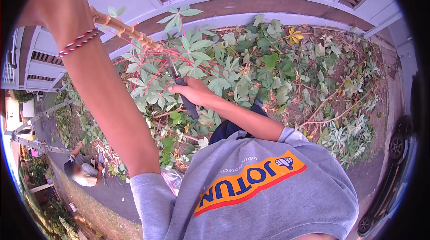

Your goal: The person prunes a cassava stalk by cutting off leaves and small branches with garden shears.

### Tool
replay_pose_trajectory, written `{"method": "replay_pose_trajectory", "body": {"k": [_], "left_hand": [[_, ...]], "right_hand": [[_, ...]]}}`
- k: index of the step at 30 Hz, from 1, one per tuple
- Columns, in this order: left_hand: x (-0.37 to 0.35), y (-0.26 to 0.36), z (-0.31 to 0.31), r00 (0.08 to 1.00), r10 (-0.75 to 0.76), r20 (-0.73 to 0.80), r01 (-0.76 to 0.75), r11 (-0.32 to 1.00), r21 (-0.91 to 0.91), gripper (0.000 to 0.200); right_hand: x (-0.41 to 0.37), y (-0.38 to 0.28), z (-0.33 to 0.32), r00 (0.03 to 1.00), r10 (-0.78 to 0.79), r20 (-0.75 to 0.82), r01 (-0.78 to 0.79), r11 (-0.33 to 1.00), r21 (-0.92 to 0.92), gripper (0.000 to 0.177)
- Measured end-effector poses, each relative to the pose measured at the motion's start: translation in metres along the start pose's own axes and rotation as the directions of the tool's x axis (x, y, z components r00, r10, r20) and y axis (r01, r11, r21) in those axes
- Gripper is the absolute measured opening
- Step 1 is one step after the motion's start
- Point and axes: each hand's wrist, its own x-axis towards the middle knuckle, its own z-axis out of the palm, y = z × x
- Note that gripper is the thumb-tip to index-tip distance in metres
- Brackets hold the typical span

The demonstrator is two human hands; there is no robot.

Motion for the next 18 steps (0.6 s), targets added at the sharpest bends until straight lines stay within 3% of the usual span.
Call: {"method": "replay_pose_trajectory", "body": {"k": [3, 11, 18], "left_hand": [[0.0, 0.003, 0.0, 1.0, -0.011, 0.008, 0.011, 1.0, -0.015, 0.019], [-0.009, 0.004, 0.004, 1.0, -0.02, 0.002, 0.02, 0.998, -0.056, 0.02], [-0.019, 0.002, 0.006, 0.999, -0.034, -0.034, 0.031, 0.996, -0.082, 0.026]], "right_hand": [[0.017, -0.007, -0.006, 0.997, -0.023, -0.075, 0.014, 0.993, -0.118, 0.055], [0.009, -0.003, -0.03, 0.997, 0.031, -0.076, -0.046, 0.98, -0.194, 0.061], [0.007, 0.002, -0.041, 0.986, 0.101, -0.131, -0.119, 0.983, -0.137, 0.064]]}}
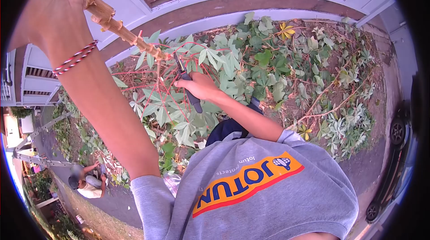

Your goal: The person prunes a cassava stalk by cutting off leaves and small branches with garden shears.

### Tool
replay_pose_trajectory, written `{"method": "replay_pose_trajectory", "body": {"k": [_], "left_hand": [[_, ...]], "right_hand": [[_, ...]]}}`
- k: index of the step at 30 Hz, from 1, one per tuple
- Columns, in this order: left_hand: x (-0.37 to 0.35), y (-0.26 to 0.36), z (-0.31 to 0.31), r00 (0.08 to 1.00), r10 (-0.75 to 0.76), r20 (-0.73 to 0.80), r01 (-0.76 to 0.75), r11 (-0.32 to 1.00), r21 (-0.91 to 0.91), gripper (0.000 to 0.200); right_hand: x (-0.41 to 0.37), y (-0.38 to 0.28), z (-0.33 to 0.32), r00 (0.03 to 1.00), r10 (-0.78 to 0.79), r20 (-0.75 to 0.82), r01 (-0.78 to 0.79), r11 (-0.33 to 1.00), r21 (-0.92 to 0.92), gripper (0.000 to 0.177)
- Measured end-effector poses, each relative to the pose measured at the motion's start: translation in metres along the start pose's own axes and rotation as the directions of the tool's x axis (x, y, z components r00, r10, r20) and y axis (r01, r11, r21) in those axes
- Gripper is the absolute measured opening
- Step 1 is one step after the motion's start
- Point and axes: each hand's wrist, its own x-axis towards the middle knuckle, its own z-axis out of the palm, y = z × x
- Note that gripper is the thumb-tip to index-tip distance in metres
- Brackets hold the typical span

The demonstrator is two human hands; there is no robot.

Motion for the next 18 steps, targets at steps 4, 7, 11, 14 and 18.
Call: {"method": "replay_pose_trajectory", "body": {"k": [4, 7, 11, 14, 18], "left_hand": [[-0.002, 0.003, -0.002, 1.0, 0.001, -0.01, -0.001, 1.0, -0.01, 0.031], [-0.003, 0.008, -0.002, 1.0, 0.003, -0.011, -0.003, 1.0, -0.022, 0.034], [-0.005, 0.014, -0.003, 1.0, 0.011, -0.014, -0.011, 1.0, -0.029, 0.04], [-0.006, 0.02, -0.001, 1.0, 0.013, -0.02, -0.014, 0.999, -0.031, 0.044], [-0.009, 0.027, 0.005, 0.999, 0.014, -0.032, -0.014, 1.0, -0.024, 0.049]], "right_hand": [[0.008, -0.007, -0.012, 1.0, -0.003, 0.002, 0.003, 0.996, -0.088, 0.061], [0.009, -0.019, -0.023, 0.996, -0.001, 0.085, 0.024, 0.963, -0.27, 0.056], [0.014, -0.008, -0.019, 0.993, -0.11, 0.03, 0.114, 0.976, -0.186, 0.051], [0.021, 0.016, 0.001, 0.991, -0.1, 0.094, 0.048, 0.894, 0.446, 0.041], [0.01, 0.03, 0.001, 0.993, -0.116, 0.018, 0.093, 0.868, 0.488, 0.04]]}}
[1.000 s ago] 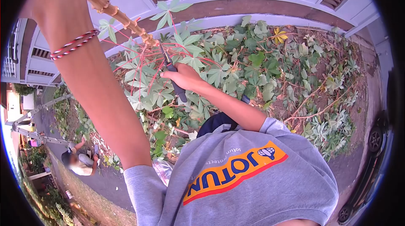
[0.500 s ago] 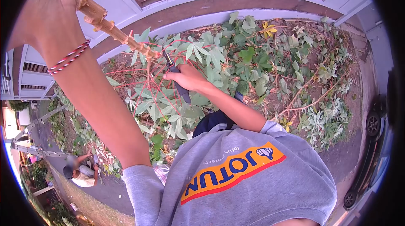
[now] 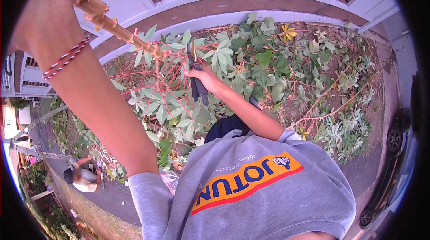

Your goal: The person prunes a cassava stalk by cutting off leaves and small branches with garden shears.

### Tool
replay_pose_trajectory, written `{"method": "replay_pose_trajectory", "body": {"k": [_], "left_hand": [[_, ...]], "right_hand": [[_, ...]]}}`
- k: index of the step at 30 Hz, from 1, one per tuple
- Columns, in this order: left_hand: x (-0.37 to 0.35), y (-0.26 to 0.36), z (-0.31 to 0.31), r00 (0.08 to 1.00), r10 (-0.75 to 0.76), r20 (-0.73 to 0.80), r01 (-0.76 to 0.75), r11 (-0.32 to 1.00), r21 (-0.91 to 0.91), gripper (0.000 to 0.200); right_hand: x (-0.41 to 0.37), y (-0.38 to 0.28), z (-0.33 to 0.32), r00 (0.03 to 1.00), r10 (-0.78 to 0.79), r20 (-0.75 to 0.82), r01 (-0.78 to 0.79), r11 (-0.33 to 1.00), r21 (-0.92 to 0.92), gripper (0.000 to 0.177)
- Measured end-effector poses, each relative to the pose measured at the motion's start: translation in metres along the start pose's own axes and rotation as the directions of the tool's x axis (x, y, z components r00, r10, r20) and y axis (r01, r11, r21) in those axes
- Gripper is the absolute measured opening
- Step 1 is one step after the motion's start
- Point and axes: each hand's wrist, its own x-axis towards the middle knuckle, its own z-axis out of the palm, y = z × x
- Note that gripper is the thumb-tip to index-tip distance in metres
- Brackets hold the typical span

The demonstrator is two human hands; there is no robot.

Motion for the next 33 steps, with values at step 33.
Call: {"method": "replay_pose_trajectory", "body": {"k": [33], "left_hand": [[-0.038, 0.062, 0.005, 0.998, 0.009, 0.068, -0.006, 0.999, -0.039, 0.056]], "right_hand": [[-0.029, -0.003, 0.019, 0.98, 0.064, -0.188, -0.161, 0.809, -0.566, 0.063]]}}
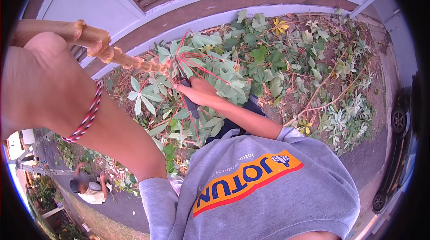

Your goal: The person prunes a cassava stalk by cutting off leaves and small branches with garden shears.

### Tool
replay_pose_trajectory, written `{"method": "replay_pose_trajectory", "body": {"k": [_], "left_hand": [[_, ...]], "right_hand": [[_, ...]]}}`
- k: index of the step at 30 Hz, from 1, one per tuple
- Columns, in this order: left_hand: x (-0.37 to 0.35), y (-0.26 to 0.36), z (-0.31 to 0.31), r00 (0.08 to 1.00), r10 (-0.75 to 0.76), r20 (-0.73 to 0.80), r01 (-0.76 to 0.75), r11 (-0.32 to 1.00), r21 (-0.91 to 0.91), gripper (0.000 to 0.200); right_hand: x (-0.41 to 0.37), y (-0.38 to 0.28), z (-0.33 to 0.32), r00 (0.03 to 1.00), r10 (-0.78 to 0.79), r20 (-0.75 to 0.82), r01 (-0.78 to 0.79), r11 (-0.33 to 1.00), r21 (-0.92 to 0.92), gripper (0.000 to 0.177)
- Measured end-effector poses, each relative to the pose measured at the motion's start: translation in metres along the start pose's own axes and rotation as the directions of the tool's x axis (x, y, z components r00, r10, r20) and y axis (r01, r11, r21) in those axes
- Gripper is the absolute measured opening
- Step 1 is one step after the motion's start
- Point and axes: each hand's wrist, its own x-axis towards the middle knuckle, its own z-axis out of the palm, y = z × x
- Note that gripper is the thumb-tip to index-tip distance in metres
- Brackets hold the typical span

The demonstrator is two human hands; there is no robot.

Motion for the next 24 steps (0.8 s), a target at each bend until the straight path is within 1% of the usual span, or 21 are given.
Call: {"method": "replay_pose_trajectory", "body": {"k": [1, 3, 4, 6, 7, 9, 10, 12, 13, 15, 16, 18, 19, 21, 22, 24], "left_hand": [[-0.002, 0.005, 0.0, 1.0, 0.003, 0.002, -0.003, 1.0, 0.011, 0.056], [-0.007, 0.01, 0.002, 0.998, -0.016, 0.058, 0.014, 0.999, 0.03, 0.056], [-0.01, 0.012, 0.008, 1.0, 0.002, 0.023, -0.003, 0.997, 0.072, 0.053], [-0.009, 0.014, 0.01, 1.0, 0.021, -0.008, -0.02, 0.993, 0.115, 0.05], [-0.003, 0.015, 0.008, 0.998, 0.017, -0.054, -0.012, 0.996, 0.089, 0.05], [0.002, 0.013, 0.005, 0.995, 0.016, -0.097, -0.009, 0.998, 0.065, 0.05], [0.003, 0.01, 0.004, 0.993, 0.061, -0.103, -0.051, 0.994, 0.094, 0.048], [0.006, 0.009, 0.001, 0.989, 0.103, -0.107, -0.09, 0.988, 0.126, 0.046], [0.009, 0.011, 0.0, 0.988, 0.096, -0.124, -0.082, 0.99, 0.113, 0.044], [0.01, 0.014, 0.005, 0.987, 0.084, -0.138, -0.072, 0.993, 0.096, 0.042], [0.006, 0.017, 0.016, 0.97, 0.081, -0.228, -0.055, 0.992, 0.117, 0.033], [0.006, 0.022, 0.016, 0.946, 0.077, -0.314, -0.037, 0.99, 0.134, 0.023], [0.009, 0.028, 0.004, 0.984, -0.001, -0.177, 0.016, 0.996, 0.084, 0.016], [0.012, 0.037, -0.001, 0.996, -0.078, -0.033, 0.08, 0.996, 0.046, 0.011], [0.019, 0.042, 0.002, 0.979, -0.161, -0.124, 0.169, 0.984, 0.052, 0.012], [0.02, 0.042, 0.001, 0.947, -0.239, -0.212, 0.255, 0.966, 0.05, 0.015]], "right_hand": [[0.003, -0.002, 0.0, 1.0, -0.006, 0.001, 0.006, 1.0, 0.002, 0.063], [0.007, -0.007, 0.0, 0.999, -0.028, -0.032, 0.028, 1.0, 0.012, 0.064], [0.009, -0.009, -0.001, 0.999, -0.032, -0.03, 0.032, 0.999, 0.014, 0.064], [0.012, -0.012, -0.005, 0.996, -0.087, -0.018, 0.085, 0.994, -0.065, 0.061], [0.011, -0.013, -0.006, 0.996, -0.088, -0.017, 0.087, 0.994, -0.062, 0.061], [0.009, -0.014, -0.009, 0.995, -0.097, -0.026, 0.095, 0.993, -0.07, 0.059], [0.007, -0.014, -0.01, 0.995, -0.099, -0.024, 0.097, 0.993, -0.066, 0.059], [-0.001, -0.01, -0.013, 0.994, -0.112, 0.014, 0.113, 0.986, -0.124, 0.055], [-0.002, -0.005, -0.011, 0.994, -0.11, 0.016, 0.111, 0.986, -0.122, 0.055], [0.0, 0.005, -0.006, 0.994, -0.107, 0.013, 0.108, 0.98, -0.165, 0.062], [0.001, 0.008, -0.006, 0.994, -0.105, 0.009, 0.105, 0.981, -0.162, 0.062], [0.004, 0.008, -0.007, 0.99, -0.117, -0.075, 0.109, 0.989, -0.105, 0.06], [0.007, 0.007, -0.008, 0.99, -0.116, -0.077, 0.108, 0.989, -0.103, 0.06], [0.012, 0.002, -0.014, 0.975, -0.184, -0.124, 0.164, 0.974, -0.158, 0.058], [0.016, -0.001, -0.019, 0.975, -0.185, -0.124, 0.164, 0.974, -0.158, 0.058], [0.02, -0.005, -0.028, 0.986, -0.167, -0.011, 0.163, 0.974, -0.157, 0.055]]}}
